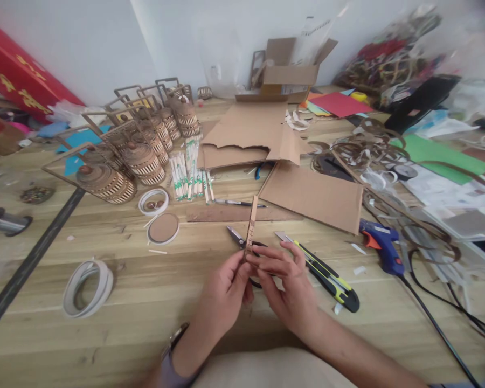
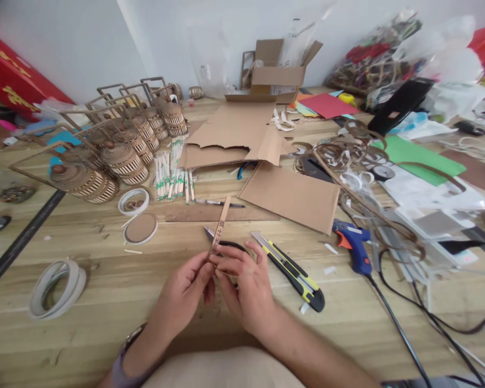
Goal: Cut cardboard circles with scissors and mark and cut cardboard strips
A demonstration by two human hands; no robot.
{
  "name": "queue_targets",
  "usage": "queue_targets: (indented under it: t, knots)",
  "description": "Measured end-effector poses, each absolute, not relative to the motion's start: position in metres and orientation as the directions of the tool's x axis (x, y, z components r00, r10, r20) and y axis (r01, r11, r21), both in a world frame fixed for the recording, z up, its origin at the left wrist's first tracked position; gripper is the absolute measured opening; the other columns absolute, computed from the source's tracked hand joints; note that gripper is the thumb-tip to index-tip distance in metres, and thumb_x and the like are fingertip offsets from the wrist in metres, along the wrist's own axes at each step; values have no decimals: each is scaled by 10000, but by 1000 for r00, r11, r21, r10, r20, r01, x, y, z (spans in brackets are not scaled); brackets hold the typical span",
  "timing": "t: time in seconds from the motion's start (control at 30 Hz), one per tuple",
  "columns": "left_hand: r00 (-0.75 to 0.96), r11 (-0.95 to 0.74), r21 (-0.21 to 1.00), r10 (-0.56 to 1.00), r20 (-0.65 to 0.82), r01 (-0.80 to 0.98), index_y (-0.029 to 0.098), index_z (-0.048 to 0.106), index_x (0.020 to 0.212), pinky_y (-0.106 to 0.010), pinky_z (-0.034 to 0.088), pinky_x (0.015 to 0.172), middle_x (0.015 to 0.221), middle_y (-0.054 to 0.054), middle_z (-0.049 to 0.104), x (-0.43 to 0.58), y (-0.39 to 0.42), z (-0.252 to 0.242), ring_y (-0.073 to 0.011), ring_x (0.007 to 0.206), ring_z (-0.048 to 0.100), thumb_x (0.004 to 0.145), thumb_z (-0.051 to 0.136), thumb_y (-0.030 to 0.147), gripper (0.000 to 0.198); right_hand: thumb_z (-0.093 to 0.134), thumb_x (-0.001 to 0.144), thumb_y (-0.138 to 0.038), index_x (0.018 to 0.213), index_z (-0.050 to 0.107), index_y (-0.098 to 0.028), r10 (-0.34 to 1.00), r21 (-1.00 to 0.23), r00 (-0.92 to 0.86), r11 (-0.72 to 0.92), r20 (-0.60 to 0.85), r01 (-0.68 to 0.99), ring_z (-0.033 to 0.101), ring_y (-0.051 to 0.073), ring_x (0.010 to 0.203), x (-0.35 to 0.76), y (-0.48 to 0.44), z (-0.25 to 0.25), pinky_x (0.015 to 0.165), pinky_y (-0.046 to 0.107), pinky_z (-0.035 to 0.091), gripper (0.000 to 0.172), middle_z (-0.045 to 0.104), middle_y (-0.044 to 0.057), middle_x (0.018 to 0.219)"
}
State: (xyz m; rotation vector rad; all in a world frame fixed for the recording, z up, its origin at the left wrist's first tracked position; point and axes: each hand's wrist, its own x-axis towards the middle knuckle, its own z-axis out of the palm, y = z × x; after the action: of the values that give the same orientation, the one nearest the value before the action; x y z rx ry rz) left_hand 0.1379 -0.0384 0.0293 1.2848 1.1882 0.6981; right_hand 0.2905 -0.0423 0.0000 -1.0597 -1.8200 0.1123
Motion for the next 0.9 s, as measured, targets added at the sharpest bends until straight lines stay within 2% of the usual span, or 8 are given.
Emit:
queue_targets:
  t: [0.17, 0.4, 0.57, 0.77, 0.9]
  knots:
    - [276, 216, 958, 924, -264, 191, 143, 673, 1159, -227, 434, 534, 578, 32, 539, 138, -41, 29, -145, 535, 526, 981, 445, 526, 480, 560, 971, -125, 1020, 550, -280, 700, -484, -144, 612, 700, 625, 761, 222, 992, 289, -42, -4, 1031, 461, 390, 163, 815, 6, 971]
    - [296, 207, 957, 919, -261, 201, 156, 691, 1152, -224, 441, 535, 588, 23, 561, 138, -42, 30, -143, 544, 535, 969, 472, 516, 460, 527, 969, -102, 1045, 535, -281, 741, -575, -58, 565, 669, 593, 775, 224, 938, 292, -41, 0, 1001, 456, 429, 195, 801, -10, 888]
    - [313, 255, 961, 909, -276, 105, 135, 677, 1128, -240, 496, 587, 729, -21, 655, 140, -39, 28, -144, 606, 583, 927, 530, 536, 472, 535, 984, -144, 1009, 569, -281, 743, -569, -60, 559, 666, 603, 768, 232, 945, 293, -39, 2, 994, 460, 440, 143, 797, -5, 902]
    - [269, 287, 956, 917, -294, 64, 150, 681, 974, -248, 498, 582, 664, -12, 652, 140, -38, 25, -155, 604, 615, 900, 566, 574, 445, 599, 950, -156, 972, 582, -278, 734, -542, -99, 579, 672, 609, 741, 239, 1023, 292, -40, -2, 1011, 450, 419, 125, 797, 1, 955]
    - [212, 334, 941, 916, -339, 63, 170, 655, 823, -228, 436, 480, 610, -13, 660, 138, -36, 24, -132, 491, 566, 844, 598, 641, 475, 585, 957, -176, 1009, 582, -287, 757, -528, -149, 568, 636, 631, 737, 238, 975, 299, -35, 2, 955, 428, 462, 122, 783, 13, 961]
